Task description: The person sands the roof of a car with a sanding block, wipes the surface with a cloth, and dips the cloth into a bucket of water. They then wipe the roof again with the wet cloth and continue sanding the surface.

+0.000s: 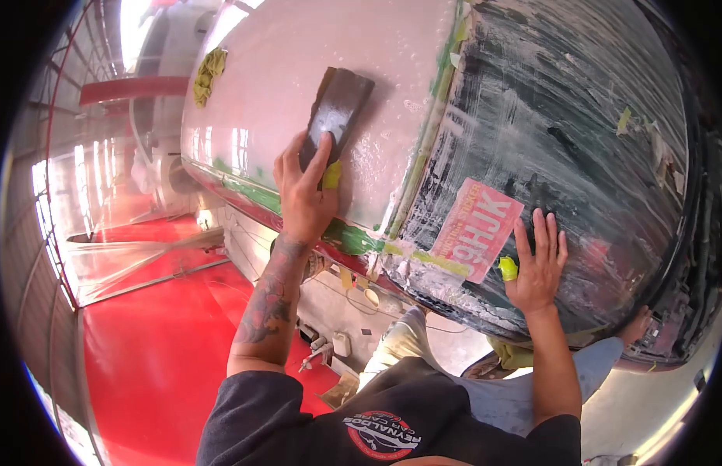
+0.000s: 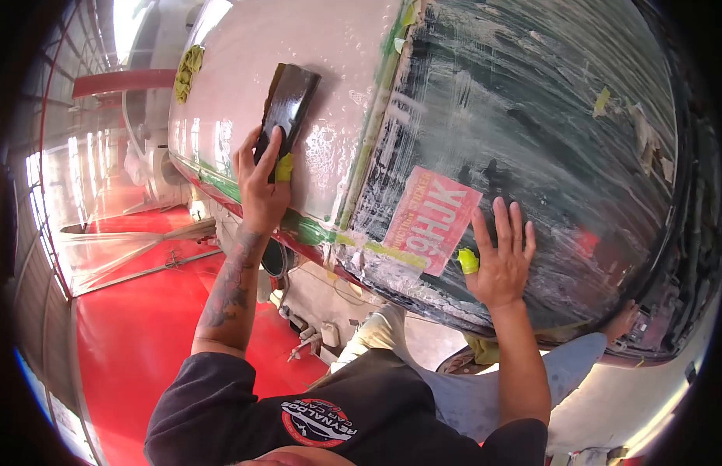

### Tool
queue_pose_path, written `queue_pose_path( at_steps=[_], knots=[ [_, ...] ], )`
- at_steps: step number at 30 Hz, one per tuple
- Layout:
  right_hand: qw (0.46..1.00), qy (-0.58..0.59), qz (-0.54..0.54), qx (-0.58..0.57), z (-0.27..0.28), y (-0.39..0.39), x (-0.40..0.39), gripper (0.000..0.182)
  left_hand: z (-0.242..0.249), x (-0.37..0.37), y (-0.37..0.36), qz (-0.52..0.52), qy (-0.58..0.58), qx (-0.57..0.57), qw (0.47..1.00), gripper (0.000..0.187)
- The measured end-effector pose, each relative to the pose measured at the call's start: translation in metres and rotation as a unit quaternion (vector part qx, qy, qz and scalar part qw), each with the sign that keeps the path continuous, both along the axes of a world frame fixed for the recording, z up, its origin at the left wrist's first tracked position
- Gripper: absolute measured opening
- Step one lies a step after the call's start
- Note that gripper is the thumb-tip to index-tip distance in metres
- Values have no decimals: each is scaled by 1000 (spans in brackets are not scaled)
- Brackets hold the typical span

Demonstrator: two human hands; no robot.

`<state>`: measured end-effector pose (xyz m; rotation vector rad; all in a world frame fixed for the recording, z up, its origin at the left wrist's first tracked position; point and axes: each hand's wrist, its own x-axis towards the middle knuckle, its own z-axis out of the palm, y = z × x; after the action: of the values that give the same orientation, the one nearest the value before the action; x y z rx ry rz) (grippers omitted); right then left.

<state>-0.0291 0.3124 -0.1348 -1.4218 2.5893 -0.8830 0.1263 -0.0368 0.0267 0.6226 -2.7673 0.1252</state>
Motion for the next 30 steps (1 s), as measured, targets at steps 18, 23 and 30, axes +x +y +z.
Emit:
queue_pose_path(
  at_steps=[18, 23, 30],
  knots=[
    [999, -35, -18, -15, -1, 1, 2, 69, 3, -79, -161, 82, 44, 6, 996, 45],
    [999, -45, -16, -3, 1, 1, 2, 68, 0, -43, -7, 62, 1, -4, 998, 58],
    [999, -45, -20, -9, -2, 1, 2, 66, 4, -112, -78, 58, -46, -77, 994, 49]
  ],
)
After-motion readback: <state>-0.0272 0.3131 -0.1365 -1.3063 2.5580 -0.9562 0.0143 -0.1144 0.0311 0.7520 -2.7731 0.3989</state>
